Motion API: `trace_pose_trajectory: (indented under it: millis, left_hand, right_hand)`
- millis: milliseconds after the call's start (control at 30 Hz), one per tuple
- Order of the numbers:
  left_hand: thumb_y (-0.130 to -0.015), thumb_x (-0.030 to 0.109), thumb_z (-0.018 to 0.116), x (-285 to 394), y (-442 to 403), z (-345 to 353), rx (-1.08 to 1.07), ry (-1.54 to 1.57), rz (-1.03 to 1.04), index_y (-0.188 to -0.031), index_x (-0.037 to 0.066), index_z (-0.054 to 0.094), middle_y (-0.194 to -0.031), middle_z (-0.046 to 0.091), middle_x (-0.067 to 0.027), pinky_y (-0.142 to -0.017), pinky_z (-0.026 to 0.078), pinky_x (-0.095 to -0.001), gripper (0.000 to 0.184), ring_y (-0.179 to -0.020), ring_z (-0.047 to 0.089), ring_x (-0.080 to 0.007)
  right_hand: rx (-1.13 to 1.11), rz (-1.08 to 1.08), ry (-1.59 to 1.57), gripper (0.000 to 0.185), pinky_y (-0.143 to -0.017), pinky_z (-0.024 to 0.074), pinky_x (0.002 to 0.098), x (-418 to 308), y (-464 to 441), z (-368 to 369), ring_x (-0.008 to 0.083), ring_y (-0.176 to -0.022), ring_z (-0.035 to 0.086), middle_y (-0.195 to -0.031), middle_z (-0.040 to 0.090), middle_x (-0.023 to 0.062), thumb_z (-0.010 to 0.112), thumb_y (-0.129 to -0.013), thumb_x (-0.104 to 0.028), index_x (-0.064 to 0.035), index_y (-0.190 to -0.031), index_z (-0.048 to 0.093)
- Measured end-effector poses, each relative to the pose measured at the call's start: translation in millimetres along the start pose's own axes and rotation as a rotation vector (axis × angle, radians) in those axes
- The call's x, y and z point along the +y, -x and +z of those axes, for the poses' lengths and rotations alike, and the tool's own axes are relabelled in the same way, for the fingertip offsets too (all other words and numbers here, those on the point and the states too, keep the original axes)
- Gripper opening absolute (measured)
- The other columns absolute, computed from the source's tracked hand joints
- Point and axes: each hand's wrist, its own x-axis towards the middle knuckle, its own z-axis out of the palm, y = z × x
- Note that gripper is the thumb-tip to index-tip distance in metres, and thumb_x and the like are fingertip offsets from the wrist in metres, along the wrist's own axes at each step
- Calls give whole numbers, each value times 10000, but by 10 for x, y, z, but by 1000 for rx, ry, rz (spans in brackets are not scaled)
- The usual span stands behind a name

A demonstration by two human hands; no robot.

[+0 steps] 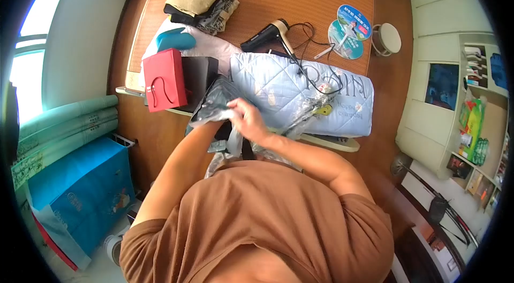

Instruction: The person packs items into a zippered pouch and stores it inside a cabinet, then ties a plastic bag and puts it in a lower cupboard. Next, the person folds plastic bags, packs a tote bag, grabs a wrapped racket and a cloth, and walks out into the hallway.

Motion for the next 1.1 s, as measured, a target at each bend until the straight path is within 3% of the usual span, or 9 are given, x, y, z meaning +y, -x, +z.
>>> trace_pose_trajectory:
  millis: [167, 267, 433, 500, 633, 733, 833, 900, 1100]
  left_hand:
    - [-894, 241, 554, 611, 174, -287, -96, -216, -6, -1184, -8, 565, -1164, 617, -171, -957, 438, -407, 382, -1096, 580, -308]
    - [-844, 164, 637, 778, 809, -584, 558, 82, 428, -1129, -1, 598, -1111, 627, -167, -878, 480, -405, 332, -1036, 588, -339]
    - [-729, 79, 740, 472, 1366, -478, 1193, 124, 16, -1110, 27, 560, -987, 610, -140, -813, 483, -376, 424, -925, 585, -322]
    - [-761, 140, 753, 298, 1331, -220, 1183, 256, -112, -1079, 27, 554, -1016, 605, -128, -790, 481, -362, 391, -922, 587, -262]
    - [-899, 250, 647, -91, 1033, 285, 751, 1294, -403, -918, 9, 584, -777, 607, -27, -613, 464, -306, 250, -677, 544, -119]
    - [-886, 212, 648, 81, 804, 287, 949, 887, -154, -816, 6, 565, -603, 500, -16, -496, 362, -283, 233, -556, 423, -87]
    - [-935, 144, 589, 21, 567, 276, 752, 843, -59, -931, 6, 608, -757, 600, 1, -518, 469, -236, 139, -641, 519, -49]
    - [-945, 136, 572, 201, 541, 219, 784, 1173, -84, -952, 6, 606, -786, 614, -8, -540, 502, -230, 134, -648, 555, -53]
    - [-955, 218, 588, 192, 823, 190, 643, 1121, -42, -973, 32, 624, -852, 634, 4, -658, 507, -227, 190, -761, 589, -66]
  right_hand:
    - [199, 133, -150, 173, -532, 348, 199, -102, -290, -396, 9, -613, 420, -752, 532, -64, 563, -851, -21, -54, -1007, 632]
    - [232, 98, -213, 174, -579, 375, 197, -57, -495, -600, 19, -659, 464, -791, 565, -49, 618, -855, -66, -41, -1027, 613]
    - [54, 127, -134, 270, -752, 425, 216, -336, -493, -720, 65, -835, 540, -923, 602, -4, 701, -866, -198, -19, -1037, 592]
    - [27, 152, -170, 279, -750, 420, 213, -385, -472, -756, 62, -825, 533, -904, 600, -5, 707, -867, -222, -24, -1024, 591]
    - [-17, 161, -114, 264, -703, 413, 207, -220, -530, -726, 53, -758, 504, -828, 582, -16, 712, -865, -239, -40, -981, 584]
    - [95, -76, 115, 259, -559, 425, 256, -120, -540, -457, 92, -622, 487, -710, 553, 9, 730, -824, -213, -48, -904, 548]
    - [13, -224, 769, 268, -603, 487, 450, -136, -429, -100, 359, -704, 639, -759, 636, 160, 688, -774, -195, -66, -925, 508]
    - [20, -344, 869, 274, -616, 495, 453, 5, -449, -11, 358, -694, 638, -750, 635, 165, 680, -764, -172, -53, -915, 485]
    - [116, -436, 991, 261, -704, 488, 436, 132, -754, -24, 344, -782, 627, -808, 613, 152, 662, -773, -181, -44, -889, 472]
